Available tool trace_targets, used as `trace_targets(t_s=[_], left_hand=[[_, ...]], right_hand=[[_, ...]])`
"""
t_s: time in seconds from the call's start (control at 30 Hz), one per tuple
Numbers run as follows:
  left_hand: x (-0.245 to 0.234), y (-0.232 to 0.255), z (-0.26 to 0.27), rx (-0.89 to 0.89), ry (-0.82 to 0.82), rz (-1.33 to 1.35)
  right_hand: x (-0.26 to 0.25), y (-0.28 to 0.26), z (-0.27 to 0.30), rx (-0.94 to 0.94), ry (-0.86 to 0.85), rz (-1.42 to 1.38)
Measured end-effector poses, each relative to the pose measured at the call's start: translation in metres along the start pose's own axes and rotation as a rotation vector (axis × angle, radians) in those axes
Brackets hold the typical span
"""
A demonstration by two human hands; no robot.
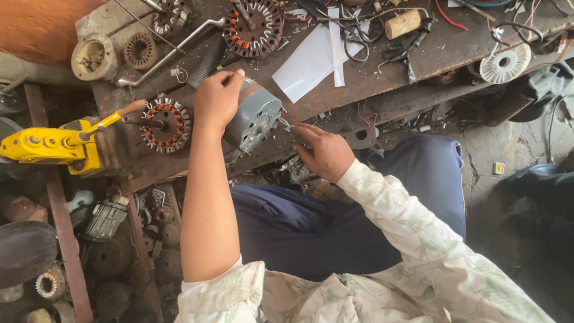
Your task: The person disassembles an electric motor on a cluttered workbench, removes the rotor, and uses pliers to strip wire insulation. The person then reassembles the motor components.
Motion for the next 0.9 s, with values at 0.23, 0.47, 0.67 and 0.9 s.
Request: trace_targets(t_s=[0.23,0.47,0.67,0.9], left_hand=[[0.005,0.004,-0.009,0.077,-0.027,-0.129],[0.014,-0.002,-0.022,0.03,-0.082,-0.128],[0.007,-0.001,-0.019,0.009,-0.014,-0.125],[0.006,-0.01,-0.022,0.043,0.058,-0.011]], right_hand=[[-0.023,0.017,0.038,0.129,-0.011,-0.003],[-0.141,0.05,0.095,0.298,0.57,-0.057],[-0.281,0.119,0.229,0.337,1.157,0.146],[-0.312,0.178,0.343,0.196,1.595,-0.42]])
Point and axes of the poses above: each hand's wrist, its own z-axis away from the middle knuckle, its own x-axis out of the palm, y = z × x, the point moved 10 cm from there along -z, towards the middle knuckle, and after that the axes turned 9 degrees about -x, right-handed, at the moved point
